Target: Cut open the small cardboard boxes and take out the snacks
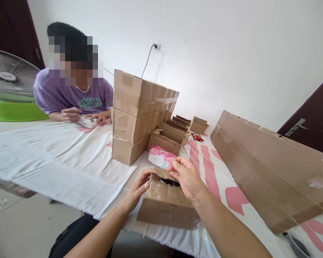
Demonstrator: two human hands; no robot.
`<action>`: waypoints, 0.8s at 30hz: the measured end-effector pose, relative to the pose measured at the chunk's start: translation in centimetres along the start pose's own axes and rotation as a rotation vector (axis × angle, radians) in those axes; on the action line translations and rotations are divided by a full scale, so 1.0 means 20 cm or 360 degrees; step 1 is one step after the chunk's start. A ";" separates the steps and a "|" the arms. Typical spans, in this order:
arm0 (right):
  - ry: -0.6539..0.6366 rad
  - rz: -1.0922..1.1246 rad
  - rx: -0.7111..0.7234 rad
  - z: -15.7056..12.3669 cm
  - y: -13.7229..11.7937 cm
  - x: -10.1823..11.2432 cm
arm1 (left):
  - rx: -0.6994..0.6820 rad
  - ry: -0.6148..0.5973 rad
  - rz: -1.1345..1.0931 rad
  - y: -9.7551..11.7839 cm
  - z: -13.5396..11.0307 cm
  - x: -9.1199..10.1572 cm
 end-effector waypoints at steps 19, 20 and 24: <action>-0.0100 0.0127 -0.0121 0.02 0.07 -0.02 | 0.0084 0.0042 0.0037 -0.02 -0.01 0.01; -0.0105 0.0133 -0.0125 0.02 0.07 -0.02 | 0.0081 0.0047 0.0032 -0.02 -0.01 0.01; -0.0132 0.0160 -0.0121 0.03 0.08 -0.01 | 0.0068 0.0060 0.0015 -0.03 0.00 0.02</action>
Point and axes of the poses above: each hand's wrist, its own z-axis towards the middle knuckle, its own x-axis out of the back of the hand, y = z × x, the point moved 5 cm from there along z, towards the middle knuckle, and after that the axes turned 6 degrees about -y, right-handed, at the moved point
